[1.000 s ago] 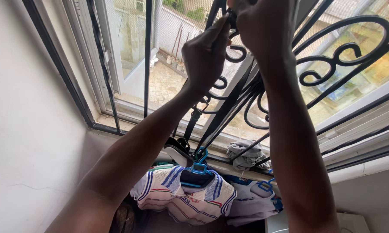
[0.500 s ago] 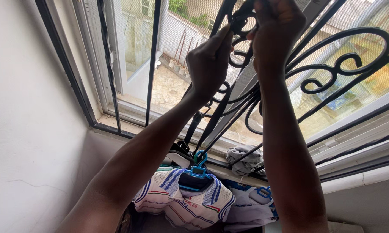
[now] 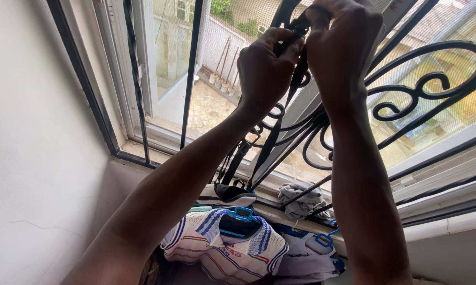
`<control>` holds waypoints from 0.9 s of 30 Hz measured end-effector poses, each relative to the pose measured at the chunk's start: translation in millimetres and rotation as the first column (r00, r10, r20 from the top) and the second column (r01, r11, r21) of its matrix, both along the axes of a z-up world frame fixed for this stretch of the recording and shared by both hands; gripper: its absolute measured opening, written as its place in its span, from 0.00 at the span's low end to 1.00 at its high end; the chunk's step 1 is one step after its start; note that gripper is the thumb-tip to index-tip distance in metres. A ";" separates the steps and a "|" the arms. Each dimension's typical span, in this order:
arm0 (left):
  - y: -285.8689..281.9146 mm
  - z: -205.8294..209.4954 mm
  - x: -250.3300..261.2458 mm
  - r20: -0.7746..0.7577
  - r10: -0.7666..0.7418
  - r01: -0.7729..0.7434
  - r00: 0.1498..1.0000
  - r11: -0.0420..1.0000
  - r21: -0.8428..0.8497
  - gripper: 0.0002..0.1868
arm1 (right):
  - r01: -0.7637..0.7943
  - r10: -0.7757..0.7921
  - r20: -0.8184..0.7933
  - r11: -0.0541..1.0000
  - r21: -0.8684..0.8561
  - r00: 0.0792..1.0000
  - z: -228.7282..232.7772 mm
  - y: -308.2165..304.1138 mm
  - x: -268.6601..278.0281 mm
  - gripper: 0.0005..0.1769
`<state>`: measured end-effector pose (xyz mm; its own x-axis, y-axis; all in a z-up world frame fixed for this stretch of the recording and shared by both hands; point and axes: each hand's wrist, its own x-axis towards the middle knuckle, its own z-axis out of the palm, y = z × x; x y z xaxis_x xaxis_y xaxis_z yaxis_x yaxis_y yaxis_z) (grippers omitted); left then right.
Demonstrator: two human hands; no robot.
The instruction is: The person removes a belt from a pair of jeans, hangs the belt on a window grill, and then folds the jeans on a desk.
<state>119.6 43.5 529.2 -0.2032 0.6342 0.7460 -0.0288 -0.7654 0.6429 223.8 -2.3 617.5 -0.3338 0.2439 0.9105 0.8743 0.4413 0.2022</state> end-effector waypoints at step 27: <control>20.7 7.0 -0.6 -0.103 0.126 -0.132 0.987 0.989 -0.060 0.13 | 0.287 -0.329 0.072 0.895 0.343 0.941 -4.9 12.9 8.8 0.10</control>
